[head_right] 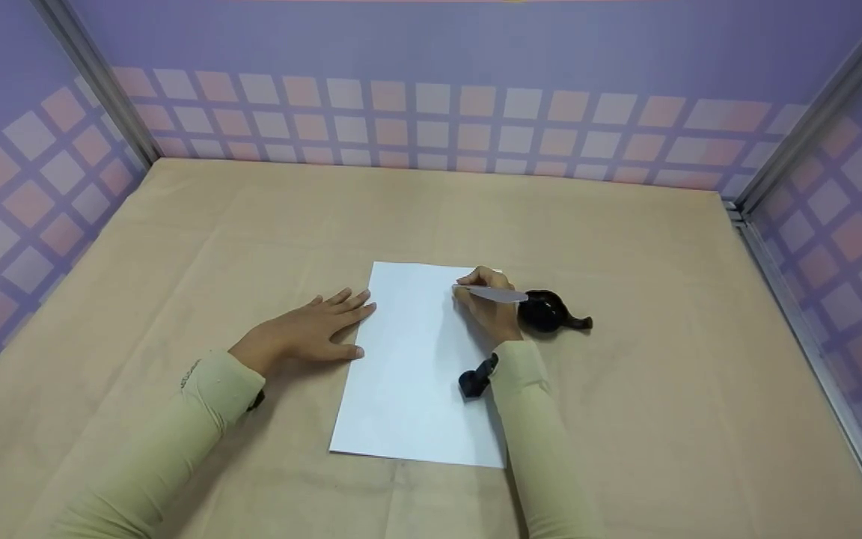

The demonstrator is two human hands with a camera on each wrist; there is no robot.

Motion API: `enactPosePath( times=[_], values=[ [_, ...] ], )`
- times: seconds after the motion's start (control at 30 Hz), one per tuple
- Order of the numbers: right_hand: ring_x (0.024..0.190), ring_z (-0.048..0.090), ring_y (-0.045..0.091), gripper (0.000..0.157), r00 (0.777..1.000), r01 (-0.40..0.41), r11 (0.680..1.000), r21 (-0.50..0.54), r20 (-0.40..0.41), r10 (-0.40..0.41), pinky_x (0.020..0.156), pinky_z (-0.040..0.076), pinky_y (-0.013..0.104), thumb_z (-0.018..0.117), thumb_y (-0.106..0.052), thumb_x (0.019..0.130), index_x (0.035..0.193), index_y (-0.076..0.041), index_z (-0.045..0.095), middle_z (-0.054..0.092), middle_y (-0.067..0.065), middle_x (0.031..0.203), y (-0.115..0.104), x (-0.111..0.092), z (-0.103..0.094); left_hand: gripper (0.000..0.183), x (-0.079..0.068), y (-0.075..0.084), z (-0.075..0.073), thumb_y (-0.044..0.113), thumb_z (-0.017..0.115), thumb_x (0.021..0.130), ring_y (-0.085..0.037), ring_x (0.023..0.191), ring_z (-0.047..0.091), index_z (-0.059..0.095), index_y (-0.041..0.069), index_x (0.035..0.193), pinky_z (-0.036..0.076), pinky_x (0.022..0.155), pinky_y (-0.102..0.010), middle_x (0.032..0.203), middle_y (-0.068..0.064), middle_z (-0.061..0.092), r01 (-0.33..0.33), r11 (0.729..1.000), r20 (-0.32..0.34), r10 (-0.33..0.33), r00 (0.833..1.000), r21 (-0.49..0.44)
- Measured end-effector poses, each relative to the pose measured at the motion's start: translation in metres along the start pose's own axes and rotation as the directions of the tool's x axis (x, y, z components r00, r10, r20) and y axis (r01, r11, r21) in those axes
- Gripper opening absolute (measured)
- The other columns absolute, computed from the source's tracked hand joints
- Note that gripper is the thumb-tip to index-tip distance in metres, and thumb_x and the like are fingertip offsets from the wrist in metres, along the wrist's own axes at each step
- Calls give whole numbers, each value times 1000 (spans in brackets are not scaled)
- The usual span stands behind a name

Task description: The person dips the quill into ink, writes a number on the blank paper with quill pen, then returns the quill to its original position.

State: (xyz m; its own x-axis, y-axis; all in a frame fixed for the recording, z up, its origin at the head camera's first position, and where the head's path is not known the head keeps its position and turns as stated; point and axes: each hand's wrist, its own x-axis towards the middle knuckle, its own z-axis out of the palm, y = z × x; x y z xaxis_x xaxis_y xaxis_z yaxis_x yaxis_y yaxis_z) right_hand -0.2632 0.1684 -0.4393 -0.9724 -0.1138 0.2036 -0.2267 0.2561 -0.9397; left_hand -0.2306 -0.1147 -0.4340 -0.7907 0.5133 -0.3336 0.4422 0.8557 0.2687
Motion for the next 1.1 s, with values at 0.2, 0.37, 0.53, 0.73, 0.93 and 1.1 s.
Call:
enactPosePath(
  times=[0.2,0.37,0.53,0.73,0.93,1.1],
  values=[
    [65,56,0,3,1000,-2,1000,-16,-4,2,60,45,10,62,14,82,81,11,60,66,31,92,3,2,2,78,0,0,1,59,46,93,-21,151,0,13,26,156,6,121,-50,163,7,3,0,1000,-1,0,1000,8],
    [65,57,0,5,999,-41,999,-6,14,41,59,45,11,61,14,82,82,9,60,66,30,92,-2,2,3,78,0,0,1,59,46,93,-21,151,0,13,25,156,7,121,-51,163,6,3,0,1000,-3,0,1000,4],
    [67,58,0,3,999,-23,999,-26,32,24,61,46,10,61,13,83,85,13,59,65,32,94,-6,1,4,78,0,0,0,59,46,93,-21,151,0,13,25,156,7,121,-51,163,6,4,-5,1000,-4,5,1000,6],
    [68,58,1,9,999,-26,999,-42,40,27,60,46,10,61,10,84,89,18,59,65,33,95,-4,2,4,78,-1,-1,0,58,46,94,-23,151,0,13,24,156,7,121,-52,163,5,3,-16,1000,-1,16,1000,-1],
    [71,57,1,12,998,-36,996,-85,38,40,60,45,10,61,7,85,92,16,61,66,31,97,0,4,4,78,-1,-1,-1,58,46,94,-23,151,0,12,25,156,6,121,-52,163,5,2,-17,1000,5,17,1000,-4],
    [66,55,-1,13,999,-43,991,-124,11,45,57,45,11,67,0,84,91,11,65,69,18,89,24,14,5,78,0,-1,-1,58,47,94,-23,151,0,12,25,156,6,121,-52,163,5,3,-20,1000,4,20,1000,-6]
  ],
)
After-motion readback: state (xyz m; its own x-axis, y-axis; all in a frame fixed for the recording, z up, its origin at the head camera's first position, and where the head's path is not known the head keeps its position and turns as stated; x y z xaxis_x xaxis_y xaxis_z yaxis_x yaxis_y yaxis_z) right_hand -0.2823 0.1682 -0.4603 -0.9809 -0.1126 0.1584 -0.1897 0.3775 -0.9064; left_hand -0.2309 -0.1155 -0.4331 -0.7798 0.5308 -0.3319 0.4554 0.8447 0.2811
